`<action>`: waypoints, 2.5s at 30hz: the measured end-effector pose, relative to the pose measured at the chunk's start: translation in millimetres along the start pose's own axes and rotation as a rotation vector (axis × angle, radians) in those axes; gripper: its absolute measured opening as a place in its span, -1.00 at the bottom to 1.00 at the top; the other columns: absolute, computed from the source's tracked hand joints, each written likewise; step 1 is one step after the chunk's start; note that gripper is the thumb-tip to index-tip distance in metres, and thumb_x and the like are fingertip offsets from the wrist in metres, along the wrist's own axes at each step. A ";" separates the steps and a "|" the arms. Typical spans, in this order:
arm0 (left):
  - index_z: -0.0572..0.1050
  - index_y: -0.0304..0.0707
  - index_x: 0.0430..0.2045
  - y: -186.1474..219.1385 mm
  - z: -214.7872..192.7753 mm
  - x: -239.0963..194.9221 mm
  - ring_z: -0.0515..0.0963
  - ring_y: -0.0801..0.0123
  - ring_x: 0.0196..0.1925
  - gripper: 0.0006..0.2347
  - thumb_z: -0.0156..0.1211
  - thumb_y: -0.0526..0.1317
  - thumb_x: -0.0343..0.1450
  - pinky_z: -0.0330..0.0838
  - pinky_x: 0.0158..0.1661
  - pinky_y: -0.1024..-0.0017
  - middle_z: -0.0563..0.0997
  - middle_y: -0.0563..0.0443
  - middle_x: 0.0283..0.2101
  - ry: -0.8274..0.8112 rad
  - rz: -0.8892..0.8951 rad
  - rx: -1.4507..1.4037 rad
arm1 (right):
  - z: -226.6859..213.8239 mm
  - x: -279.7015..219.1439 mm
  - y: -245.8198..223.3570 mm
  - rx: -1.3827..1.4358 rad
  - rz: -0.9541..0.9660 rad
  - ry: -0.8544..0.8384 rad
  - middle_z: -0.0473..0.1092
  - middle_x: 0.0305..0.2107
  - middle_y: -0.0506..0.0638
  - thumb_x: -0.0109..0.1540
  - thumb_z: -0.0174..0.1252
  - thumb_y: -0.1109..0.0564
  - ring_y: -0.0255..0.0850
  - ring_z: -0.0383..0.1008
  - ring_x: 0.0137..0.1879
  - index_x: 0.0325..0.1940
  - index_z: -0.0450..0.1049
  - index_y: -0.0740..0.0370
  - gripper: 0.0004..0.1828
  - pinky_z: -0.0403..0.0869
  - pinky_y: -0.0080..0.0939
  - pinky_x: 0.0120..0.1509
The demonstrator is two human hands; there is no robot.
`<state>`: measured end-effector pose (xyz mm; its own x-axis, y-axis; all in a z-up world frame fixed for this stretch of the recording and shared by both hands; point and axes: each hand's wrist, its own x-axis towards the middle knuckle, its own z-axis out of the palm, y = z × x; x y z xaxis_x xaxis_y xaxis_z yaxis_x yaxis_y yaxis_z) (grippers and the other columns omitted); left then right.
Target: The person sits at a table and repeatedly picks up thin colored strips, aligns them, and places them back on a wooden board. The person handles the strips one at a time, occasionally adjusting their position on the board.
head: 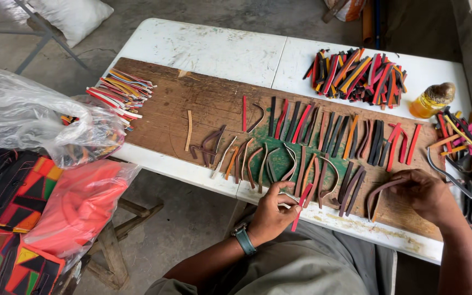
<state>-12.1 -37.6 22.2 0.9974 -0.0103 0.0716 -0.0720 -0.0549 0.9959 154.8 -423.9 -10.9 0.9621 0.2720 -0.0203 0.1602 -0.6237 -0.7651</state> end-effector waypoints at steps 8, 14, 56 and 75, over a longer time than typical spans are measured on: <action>0.24 -0.40 0.24 -6.9 -0.6 10.9 0.67 0.44 -0.23 -0.52 0.26 -0.38 0.42 0.59 -0.24 0.52 0.69 -0.13 -0.25 0.000 0.014 0.035 | -0.4 3.9 -19.7 0.033 0.003 0.004 0.58 -0.11 0.10 0.14 0.28 0.36 -0.20 0.58 -0.02 0.24 0.46 0.31 -0.44 0.53 -0.20 0.12; 0.25 -0.42 0.22 -11.8 -0.8 13.5 0.69 0.38 -0.19 -0.53 0.27 -0.38 0.42 0.59 -0.19 0.50 0.71 -0.19 -0.23 0.001 0.052 0.072 | -4.3 3.3 -21.9 -0.025 -0.025 0.014 0.61 -0.11 0.14 0.22 0.23 0.32 -0.22 0.61 -0.02 0.28 0.47 0.27 -0.49 0.53 -0.21 0.12; 0.36 -0.40 0.10 -24.1 -71.3 11.9 0.67 0.36 -0.28 -0.61 0.32 -0.37 0.40 0.54 -0.29 0.47 0.67 -0.21 -0.25 0.329 0.037 -0.171 | 32.0 -24.1 -119.3 -0.258 -0.374 0.457 0.55 -0.27 -0.03 0.32 0.35 0.15 -0.24 0.55 -0.18 0.11 0.61 0.16 -0.73 0.38 -0.05 0.52; 0.65 -0.36 -0.46 15.9 -286.5 82.3 0.67 -0.11 -0.28 -0.89 0.18 -0.37 0.30 0.56 -0.26 0.09 0.66 -0.35 -0.32 0.610 0.060 1.183 | 38.9 -69.6 -46.6 -0.038 -0.237 0.572 0.54 0.03 0.14 0.47 0.26 0.28 -0.28 0.59 0.02 -0.03 0.46 0.44 -0.86 0.55 -0.36 0.12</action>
<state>70.6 246.7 59.9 0.8133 0.3858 0.4356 0.2320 -0.9015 0.3654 71.8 -385.2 1.1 0.8638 -0.0230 0.5034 0.3815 -0.6229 -0.6830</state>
